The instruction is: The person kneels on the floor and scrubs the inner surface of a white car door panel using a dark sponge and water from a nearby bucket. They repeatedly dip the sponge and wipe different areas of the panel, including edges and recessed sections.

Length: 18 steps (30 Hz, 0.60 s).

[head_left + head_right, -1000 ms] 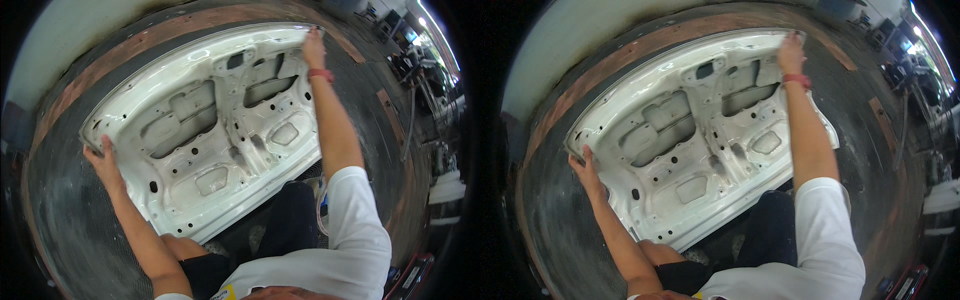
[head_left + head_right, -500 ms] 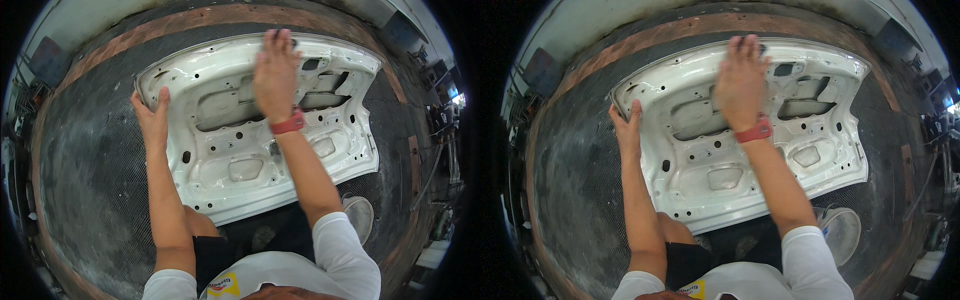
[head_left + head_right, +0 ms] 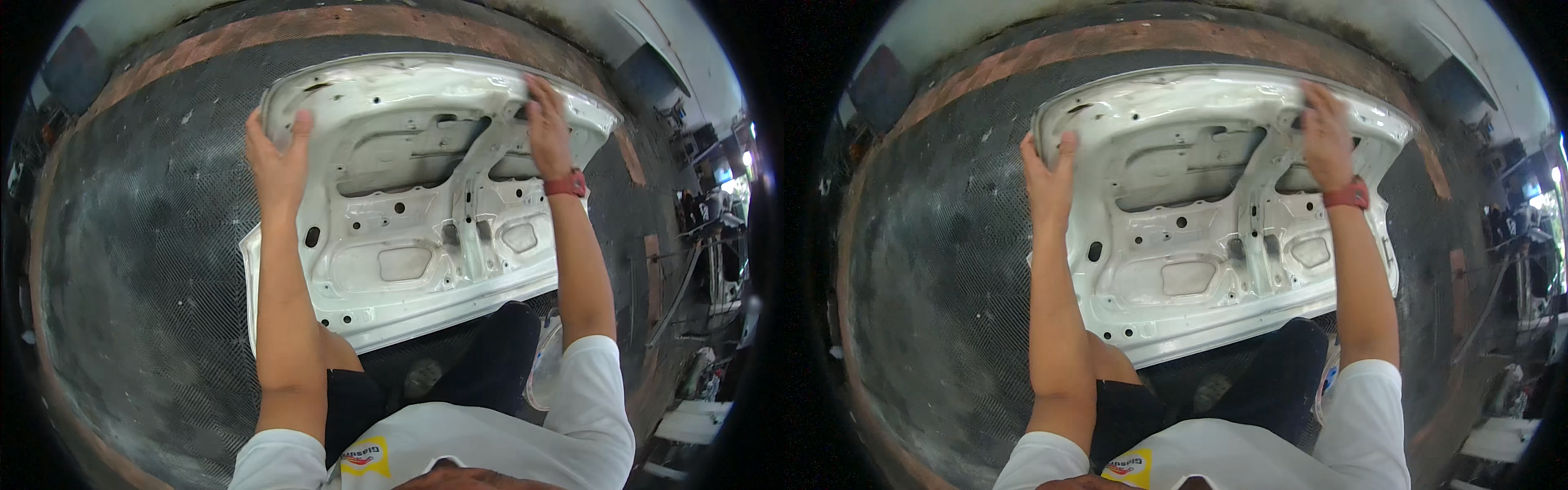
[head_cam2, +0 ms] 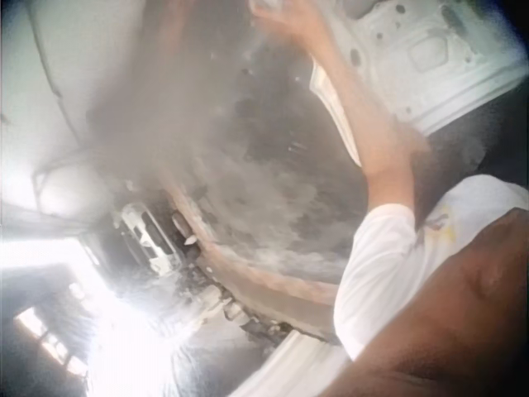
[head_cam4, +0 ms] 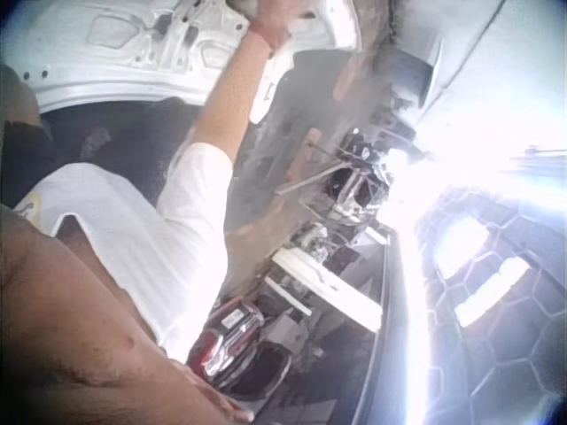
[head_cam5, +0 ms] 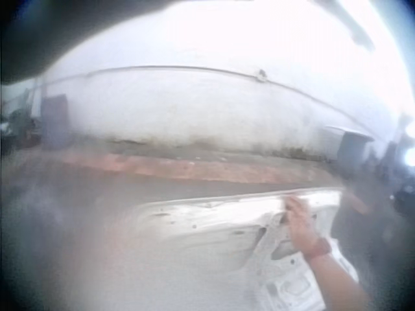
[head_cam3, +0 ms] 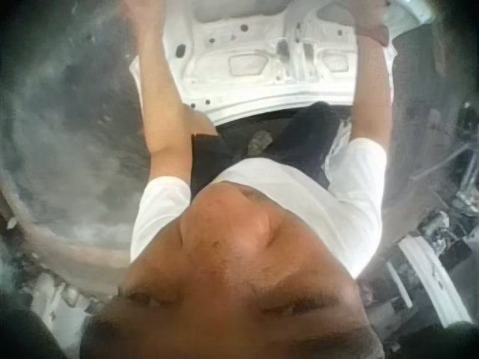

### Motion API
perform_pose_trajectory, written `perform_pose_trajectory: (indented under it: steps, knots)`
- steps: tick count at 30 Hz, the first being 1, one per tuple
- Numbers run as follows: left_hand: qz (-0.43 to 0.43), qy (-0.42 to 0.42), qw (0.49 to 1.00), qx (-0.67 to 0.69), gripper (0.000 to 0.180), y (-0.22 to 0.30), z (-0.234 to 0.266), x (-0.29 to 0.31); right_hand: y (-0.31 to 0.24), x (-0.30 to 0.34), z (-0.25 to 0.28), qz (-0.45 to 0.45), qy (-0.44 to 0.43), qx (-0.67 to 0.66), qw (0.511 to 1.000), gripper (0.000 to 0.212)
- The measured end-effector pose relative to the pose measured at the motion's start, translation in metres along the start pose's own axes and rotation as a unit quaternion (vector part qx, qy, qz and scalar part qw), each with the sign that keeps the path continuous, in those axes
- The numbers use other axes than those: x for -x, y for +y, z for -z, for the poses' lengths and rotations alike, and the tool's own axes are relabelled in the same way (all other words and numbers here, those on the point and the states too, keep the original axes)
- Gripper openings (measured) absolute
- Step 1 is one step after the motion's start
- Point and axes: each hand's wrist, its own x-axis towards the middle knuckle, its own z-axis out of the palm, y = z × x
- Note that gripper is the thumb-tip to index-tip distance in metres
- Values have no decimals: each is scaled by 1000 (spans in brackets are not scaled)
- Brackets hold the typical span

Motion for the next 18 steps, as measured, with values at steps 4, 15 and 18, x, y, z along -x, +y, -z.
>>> perform_pose_trajectory:
  steps: [4, 15, 18]
  knots:
    - [-31, 0, 999, -20, 93, -3, -3, -1, -26, -5, -23, -59, 25, -27, 998, 40]
    - [-26, -40, 998, 33, 77, -8, 12, -3, -151, -19, -74, 177, -10, -22, 984, 47]
    - [-7, -48, 998, 38, 78, -3, 17, -3, -159, -15, -84, 192, 4, -8, 981, 50]
